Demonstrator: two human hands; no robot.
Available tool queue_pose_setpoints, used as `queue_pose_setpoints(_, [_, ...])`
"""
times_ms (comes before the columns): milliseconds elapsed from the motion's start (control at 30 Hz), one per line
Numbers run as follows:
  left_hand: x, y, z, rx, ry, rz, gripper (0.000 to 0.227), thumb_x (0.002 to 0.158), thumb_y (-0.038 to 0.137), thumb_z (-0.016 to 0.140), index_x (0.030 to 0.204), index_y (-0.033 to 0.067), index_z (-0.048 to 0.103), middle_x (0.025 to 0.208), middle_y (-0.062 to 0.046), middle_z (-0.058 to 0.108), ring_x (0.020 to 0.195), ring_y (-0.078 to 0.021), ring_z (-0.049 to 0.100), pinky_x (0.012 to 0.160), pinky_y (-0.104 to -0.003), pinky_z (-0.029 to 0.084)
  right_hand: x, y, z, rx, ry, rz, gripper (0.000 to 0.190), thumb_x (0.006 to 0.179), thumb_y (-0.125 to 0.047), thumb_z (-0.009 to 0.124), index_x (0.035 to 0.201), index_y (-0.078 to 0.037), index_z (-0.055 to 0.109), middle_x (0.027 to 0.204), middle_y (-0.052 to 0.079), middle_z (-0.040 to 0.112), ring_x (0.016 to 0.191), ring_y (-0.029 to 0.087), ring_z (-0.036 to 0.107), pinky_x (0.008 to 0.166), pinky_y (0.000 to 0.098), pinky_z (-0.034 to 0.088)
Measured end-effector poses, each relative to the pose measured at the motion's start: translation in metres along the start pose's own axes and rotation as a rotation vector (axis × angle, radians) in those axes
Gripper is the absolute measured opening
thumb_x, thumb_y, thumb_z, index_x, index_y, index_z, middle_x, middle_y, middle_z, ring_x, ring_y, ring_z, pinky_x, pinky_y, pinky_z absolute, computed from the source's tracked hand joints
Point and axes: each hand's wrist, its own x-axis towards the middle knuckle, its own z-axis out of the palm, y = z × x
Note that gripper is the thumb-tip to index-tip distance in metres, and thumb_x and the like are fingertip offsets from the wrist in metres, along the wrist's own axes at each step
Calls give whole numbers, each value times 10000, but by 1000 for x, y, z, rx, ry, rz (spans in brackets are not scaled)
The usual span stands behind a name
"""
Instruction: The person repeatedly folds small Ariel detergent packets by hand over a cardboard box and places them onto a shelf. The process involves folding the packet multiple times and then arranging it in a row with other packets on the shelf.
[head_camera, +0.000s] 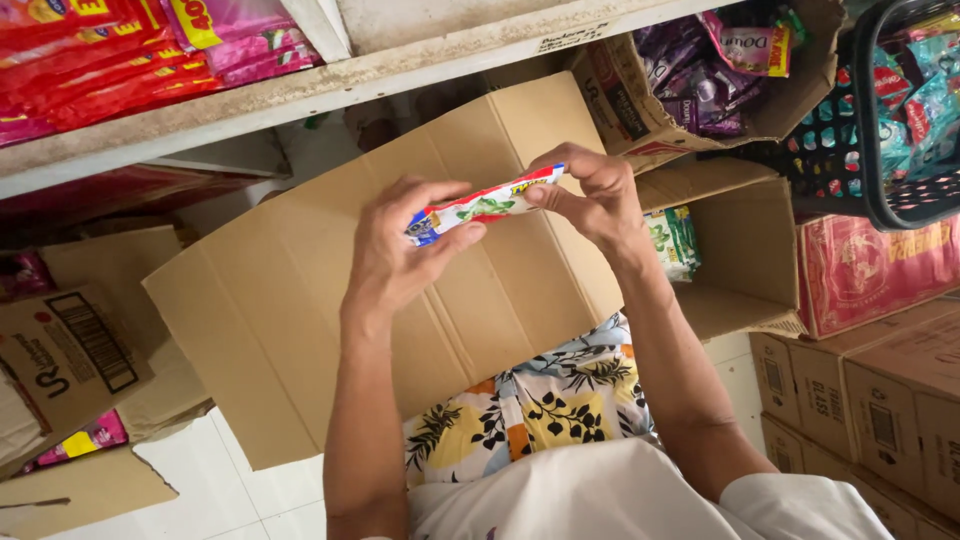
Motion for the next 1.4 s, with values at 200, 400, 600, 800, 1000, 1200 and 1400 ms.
queue_pose_setpoints(200, [14,9,19,642,5,120,145,825,302,819,902,185,783,878,23,719,907,-238,609,837,-463,341,7,8,4,-95,-54,-163,172,899,-63,834,1044,-3,762,992,44,734,860,100,613,773,271,500])
queue_pose_setpoints(400, [13,-5,27,668,89,142,59,889,239,781,894,183,766,880,31,705,878,-231,589,858,-458,348,3,13,-1,6,-63,-59,136,921,-54,820,1012,-12,728,945,24,733,872,81,612,802,266,510])
queue_pose_setpoints(600, [8,-5,27,584,99,185,60,880,209,786,891,162,751,882,32,698,881,-225,583,868,-456,344,7,-3,10,-161,-48,-127,150,896,-49,840,995,-13,734,917,47,716,883,98,605,839,267,504])
queue_pose_setpoints(800, [7,-10,26,531,96,156,69,882,191,784,886,156,725,894,30,694,911,-223,604,869,-454,351,8,-17,14,-251,-88,-250,162,888,-58,837,1012,-16,742,942,70,729,874,129,673,812,270,526])
queue_pose_setpoints(1000, [7,-5,25,567,53,146,102,887,212,784,889,140,712,888,2,676,919,-244,610,866,-458,360,6,-14,18,-249,-69,-223,148,905,-50,830,1020,-4,749,933,76,737,877,142,666,828,287,524])
queue_pose_setpoints(1200, [16,9,22,564,68,84,270,831,349,828,944,124,732,925,-22,696,916,-271,616,817,-477,349,8,-24,19,-265,-67,-190,236,909,-58,794,1127,-10,717,961,66,751,875,125,679,828,274,537])
queue_pose_setpoints(1400, [31,13,16,610,-43,109,152,810,304,791,899,183,766,879,-4,703,917,-260,623,819,-493,346,15,-35,7,-300,-158,-252,221,932,-61,778,1142,-18,725,991,84,756,922,138,715,837,282,566])
